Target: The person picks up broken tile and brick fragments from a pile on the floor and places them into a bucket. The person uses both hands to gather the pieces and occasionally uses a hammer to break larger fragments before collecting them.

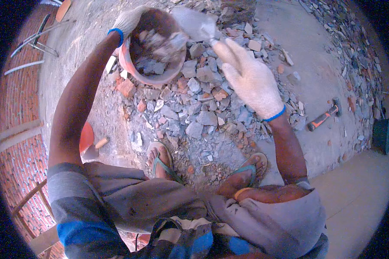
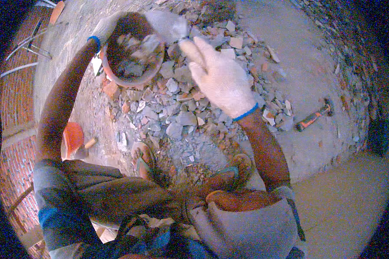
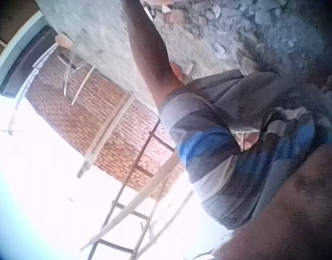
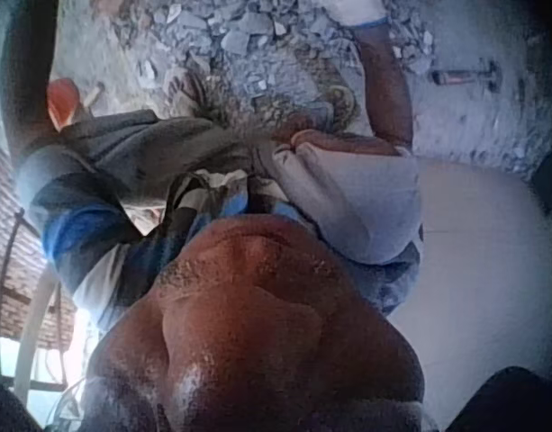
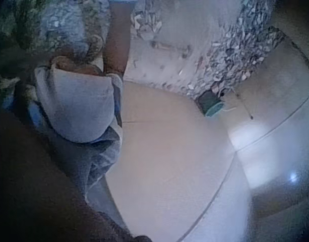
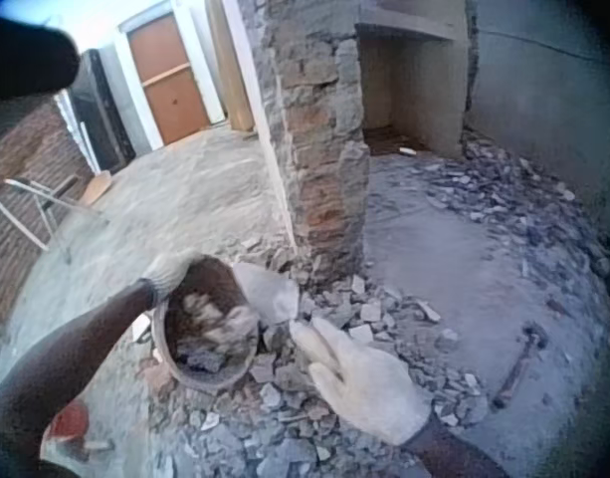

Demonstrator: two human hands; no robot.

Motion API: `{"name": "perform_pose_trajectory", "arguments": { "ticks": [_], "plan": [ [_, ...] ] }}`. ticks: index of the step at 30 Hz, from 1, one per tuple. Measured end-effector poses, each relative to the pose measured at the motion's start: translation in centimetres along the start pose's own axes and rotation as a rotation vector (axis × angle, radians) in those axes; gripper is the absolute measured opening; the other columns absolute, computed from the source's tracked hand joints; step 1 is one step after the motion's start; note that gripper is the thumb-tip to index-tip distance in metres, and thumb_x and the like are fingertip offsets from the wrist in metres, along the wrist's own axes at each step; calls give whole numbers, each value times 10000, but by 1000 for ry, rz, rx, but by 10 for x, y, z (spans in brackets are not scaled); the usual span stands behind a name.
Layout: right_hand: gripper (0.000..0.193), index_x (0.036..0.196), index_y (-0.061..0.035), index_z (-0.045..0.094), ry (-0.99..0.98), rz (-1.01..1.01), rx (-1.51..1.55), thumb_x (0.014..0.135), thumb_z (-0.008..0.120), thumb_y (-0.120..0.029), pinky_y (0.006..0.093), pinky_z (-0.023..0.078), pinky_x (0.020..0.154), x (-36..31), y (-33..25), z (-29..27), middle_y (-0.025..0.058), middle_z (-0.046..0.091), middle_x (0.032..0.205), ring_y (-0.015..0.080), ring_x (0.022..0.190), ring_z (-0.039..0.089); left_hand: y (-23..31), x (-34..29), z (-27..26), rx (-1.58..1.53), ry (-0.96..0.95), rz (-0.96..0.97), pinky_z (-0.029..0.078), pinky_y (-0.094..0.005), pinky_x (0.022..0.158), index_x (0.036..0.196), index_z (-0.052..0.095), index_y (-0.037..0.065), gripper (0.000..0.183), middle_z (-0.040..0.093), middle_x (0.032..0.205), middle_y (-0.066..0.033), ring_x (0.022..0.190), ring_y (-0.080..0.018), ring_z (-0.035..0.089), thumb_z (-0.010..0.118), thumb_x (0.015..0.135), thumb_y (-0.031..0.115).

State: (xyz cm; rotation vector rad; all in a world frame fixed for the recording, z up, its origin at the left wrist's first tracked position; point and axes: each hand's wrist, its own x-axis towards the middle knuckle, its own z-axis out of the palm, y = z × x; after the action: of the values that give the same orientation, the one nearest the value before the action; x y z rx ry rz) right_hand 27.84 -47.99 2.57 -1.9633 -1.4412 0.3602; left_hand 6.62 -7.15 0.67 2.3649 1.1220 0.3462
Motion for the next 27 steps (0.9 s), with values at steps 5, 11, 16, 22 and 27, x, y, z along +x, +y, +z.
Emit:
{"name": "perform_pose_trajectory", "arguments": {
  "ticks": [5, 11, 16, 22, 27],
  "plan": [
    [585, 1504, -67, 528, 73, 222, 75, 979, 678, -278, 421, 472, 1106, -21, 56, -16, 227, 611, 1452, 356, 1351, 595, 23, -18, -9, 191, 17, 11, 530, -450, 995, 1209, 760, 97, 348, 753, 1177, -213, 1103, -362, 715, 526, 1005, 253],
    [610, 1471, -53, 548, 231, 582, -263, 998, 632, -428, 495, 484, 1074, -86, 188, -57, 241, 637, 1396, 451, 1273, 607, 47, -28, -9, 36, 29, -96, 525, -430, 1004, 1204, 763, 96, 362, 752, 1202, -197, 1127, -331, 709, 495, 1052, 288],
    [661, 1457, -49, 571, 224, 621, -342, 998, 588, -526, 501, 485, 1068, -115, 288, -92, 234, 625, 1421, 454, 1279, 604, 15, -6, -4, 102, -9, 23, 508, -414, 1030, 1273, 722, 97, 379, 738, 1253, -172, 1169, -311, 688, 486, 1060, 302],
    [628, 1470, -82, 582, 111, 497, -325, 979, 612, -472, 440, 460, 1106, -66, 320, -89, 213, 638, 1424, 399, 1316, 604, -28, 17, -6, 164, -76, 98, 483, -391, 1077, 1374, 662, 106, 405, 715, 1331, -134, 1240, -279, 657, 473, 1069, 292],
    [635, 1476, -110, 587, -218, 279, -148, 960, 634, -477, 422, 463, 1107, 10, 287, -75, 192, 656, 1410, 377, 1318, 610, -38, 13, -2, 94, -31, 49, 474, -389, 1090, 1379, 658, 98, 412, 713, 1340, -135, 1248, -268, 654, 477, 1070, 301]
  ]
}}
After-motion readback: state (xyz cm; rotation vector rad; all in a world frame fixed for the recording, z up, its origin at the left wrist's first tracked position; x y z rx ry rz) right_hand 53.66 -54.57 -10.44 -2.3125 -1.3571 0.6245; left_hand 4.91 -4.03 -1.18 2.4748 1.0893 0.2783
